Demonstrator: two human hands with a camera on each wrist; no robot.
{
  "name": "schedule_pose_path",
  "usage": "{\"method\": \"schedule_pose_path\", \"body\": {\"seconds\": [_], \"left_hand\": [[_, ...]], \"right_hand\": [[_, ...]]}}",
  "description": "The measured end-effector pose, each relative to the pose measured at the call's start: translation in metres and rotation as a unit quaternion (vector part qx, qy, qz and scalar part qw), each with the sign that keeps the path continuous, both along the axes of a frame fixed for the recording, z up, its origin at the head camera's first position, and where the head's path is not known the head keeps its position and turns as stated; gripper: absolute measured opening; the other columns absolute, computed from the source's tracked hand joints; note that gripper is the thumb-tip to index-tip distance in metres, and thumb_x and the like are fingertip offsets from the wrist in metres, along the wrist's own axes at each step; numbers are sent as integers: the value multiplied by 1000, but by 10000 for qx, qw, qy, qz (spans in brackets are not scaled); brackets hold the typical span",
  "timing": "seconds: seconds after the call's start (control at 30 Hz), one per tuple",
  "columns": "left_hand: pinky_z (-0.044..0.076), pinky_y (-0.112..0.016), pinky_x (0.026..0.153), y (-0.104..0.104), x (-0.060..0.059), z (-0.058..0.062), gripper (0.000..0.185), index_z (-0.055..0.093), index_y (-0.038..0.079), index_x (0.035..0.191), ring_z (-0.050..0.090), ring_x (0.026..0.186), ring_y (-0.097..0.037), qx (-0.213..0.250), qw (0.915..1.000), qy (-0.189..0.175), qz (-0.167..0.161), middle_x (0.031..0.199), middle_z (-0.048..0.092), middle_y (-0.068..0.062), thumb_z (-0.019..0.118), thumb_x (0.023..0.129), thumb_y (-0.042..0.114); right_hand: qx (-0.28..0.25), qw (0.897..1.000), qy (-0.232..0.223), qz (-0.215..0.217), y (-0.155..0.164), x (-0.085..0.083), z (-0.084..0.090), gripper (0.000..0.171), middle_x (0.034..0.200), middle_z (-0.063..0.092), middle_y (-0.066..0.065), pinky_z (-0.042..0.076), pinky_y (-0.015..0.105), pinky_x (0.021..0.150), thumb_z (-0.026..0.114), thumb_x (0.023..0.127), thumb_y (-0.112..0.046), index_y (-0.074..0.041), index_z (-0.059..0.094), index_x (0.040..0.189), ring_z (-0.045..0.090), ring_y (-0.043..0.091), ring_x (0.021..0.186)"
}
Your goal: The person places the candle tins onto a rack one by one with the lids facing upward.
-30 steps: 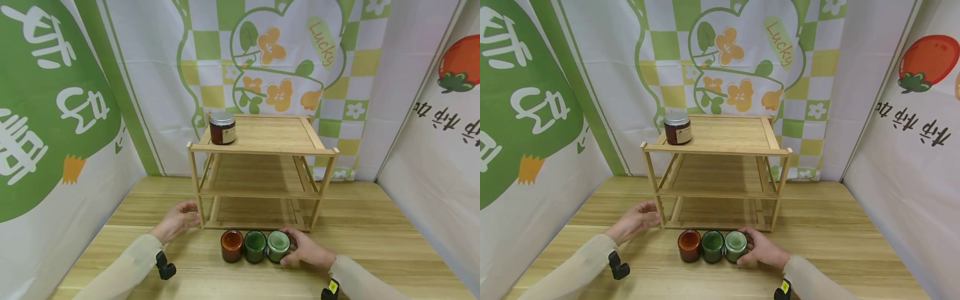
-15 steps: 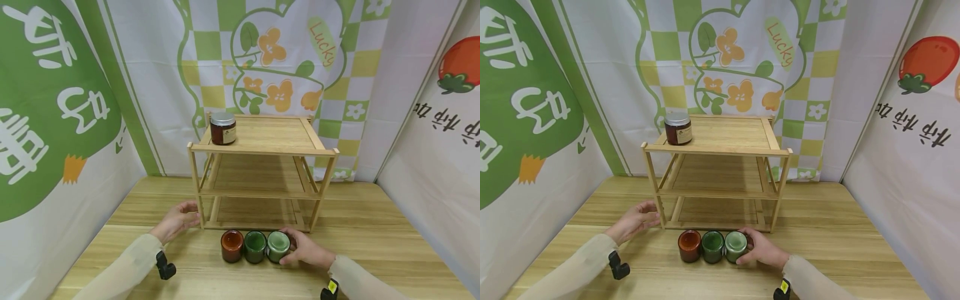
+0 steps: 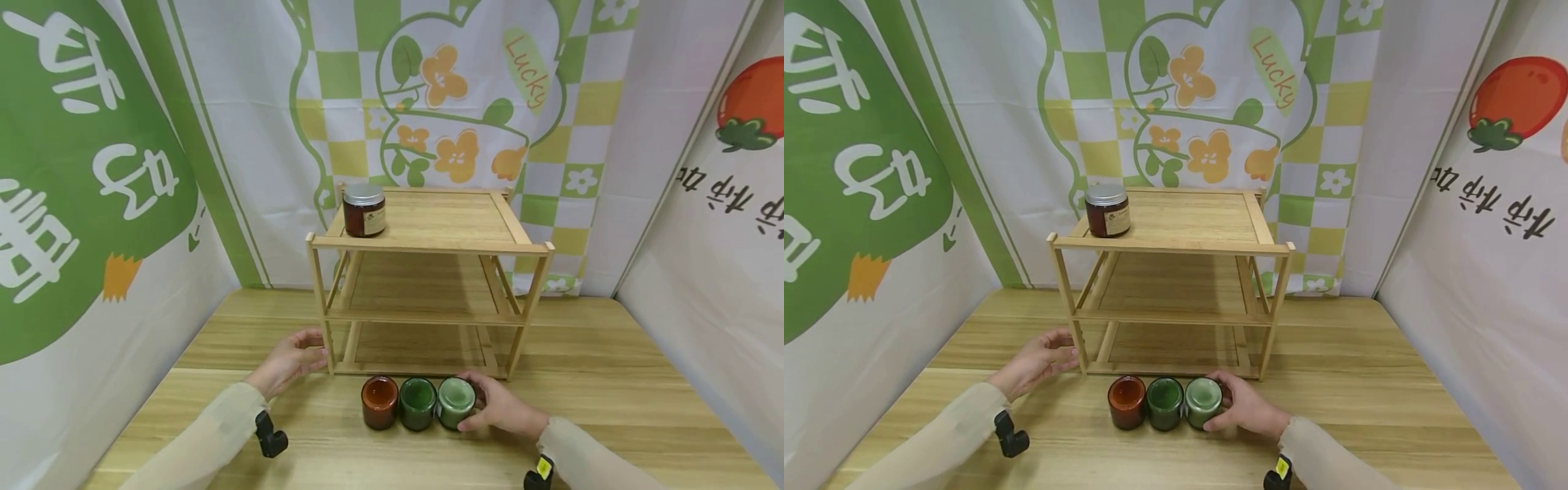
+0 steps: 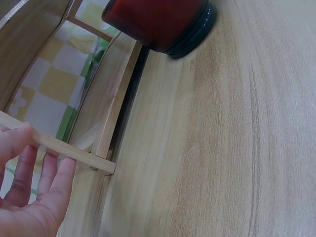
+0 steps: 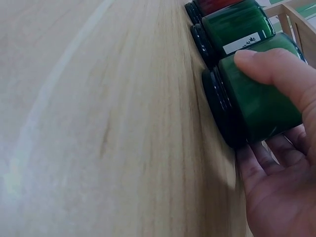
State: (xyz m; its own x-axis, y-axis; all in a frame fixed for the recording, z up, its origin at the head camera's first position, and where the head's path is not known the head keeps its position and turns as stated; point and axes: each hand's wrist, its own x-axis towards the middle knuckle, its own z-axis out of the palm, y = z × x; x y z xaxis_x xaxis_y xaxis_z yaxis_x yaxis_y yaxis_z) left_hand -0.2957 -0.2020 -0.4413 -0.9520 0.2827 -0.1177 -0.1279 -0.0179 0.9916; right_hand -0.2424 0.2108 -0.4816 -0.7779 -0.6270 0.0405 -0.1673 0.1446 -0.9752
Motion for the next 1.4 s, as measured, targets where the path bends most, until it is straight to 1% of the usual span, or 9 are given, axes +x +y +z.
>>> {"method": "schedule_pose_path", "body": {"seconds": [0.1, 0.23, 0.33, 0.47, 0.63, 0.73, 1.0, 1.23, 1.4], "left_hand": [[54, -35, 98, 0, 0, 0, 43, 42, -3, 131, 58, 100, -16, 8, 10000, 7, 5, 119, 48, -8, 60, 92, -2], [54, -34, 97, 0, 0, 0, 41, 42, -2, 129, 58, 99, -16, 24, 10000, 4, 3, 119, 48, -8, 60, 92, -2], [54, -34, 98, 0, 1, 0, 43, 41, -2, 130, 58, 100, -16, 14, 10000, -6, 4, 120, 47, -8, 60, 92, -2], [53, -34, 99, 0, 1, 1, 45, 39, -3, 133, 57, 102, -17, -1, 10000, -35, -1, 122, 46, -10, 60, 93, -1], [53, -35, 99, 0, 2, 1, 46, 39, -3, 134, 57, 103, -18, 24, 10000, -67, -17, 123, 45, -10, 60, 93, -1], [53, -34, 99, 0, 3, 2, 44, 40, -3, 132, 57, 102, -17, 51, 10000, -72, -15, 121, 46, -9, 59, 93, -1], [53, -35, 99, 0, 3, 2, 45, 40, -3, 133, 57, 103, -18, 31, 9999, -100, -12, 123, 45, -11, 59, 93, -1], [52, -36, 101, 1, 3, 3, 50, 35, -5, 137, 57, 106, -20, -21, 9999, -88, -53, 127, 44, -13, 59, 94, -1], [52, -36, 101, 1, 3, 3, 50, 35, -5, 138, 57, 105, -19, -25, 9999, -78, -61, 126, 44, -12, 58, 94, -1]], "right_hand": [[42, 9999, 118, -52, 2, 1, 0, 70, 127, 51, 19, 50, 19, 96, 77, 78, -2, 11, 36, 133, 56, 11, 112], [75, 9994, 272, -197, 4, 3, 3, 68, 125, 53, 16, 50, 19, 95, 78, 77, -4, 9, 39, 131, 57, 10, 111], [38, 9987, 421, -297, 5, 3, 5, 67, 123, 54, 12, 50, 18, 96, 78, 76, -3, 8, 40, 130, 57, 8, 110], [-54, 9975, 603, -353, 5, 4, 10, 68, 121, 55, 11, 50, 19, 97, 78, 74, -2, 9, 40, 129, 57, 8, 109], [-42, 9983, 411, -416, 5, 9, 19, 66, 123, 53, 12, 49, 19, 97, 78, 75, -3, 6, 40, 129, 57, 9, 110], [-28, 9984, 360, -435, 6, 10, 21, 66, 124, 53, 13, 49, 18, 97, 78, 76, -3, 6, 39, 129, 57, 9, 110], [32, 9974, 499, -516, 6, 9, 21, 66, 123, 53, 13, 48, 16, 97, 78, 76, -3, 6, 39, 129, 56, 8, 110], [55, 9971, 519, -556, 6, 9, 23, 68, 125, 51, 19, 47, 14, 97, 77, 77, -2, 9, 36, 130, 55, 6, 111], [69, 9969, 503, -594, 7, 9, 23, 68, 125, 52, 14, 47, 14, 97, 77, 78, -4, 7, 37, 131, 55, 6, 111]]}}
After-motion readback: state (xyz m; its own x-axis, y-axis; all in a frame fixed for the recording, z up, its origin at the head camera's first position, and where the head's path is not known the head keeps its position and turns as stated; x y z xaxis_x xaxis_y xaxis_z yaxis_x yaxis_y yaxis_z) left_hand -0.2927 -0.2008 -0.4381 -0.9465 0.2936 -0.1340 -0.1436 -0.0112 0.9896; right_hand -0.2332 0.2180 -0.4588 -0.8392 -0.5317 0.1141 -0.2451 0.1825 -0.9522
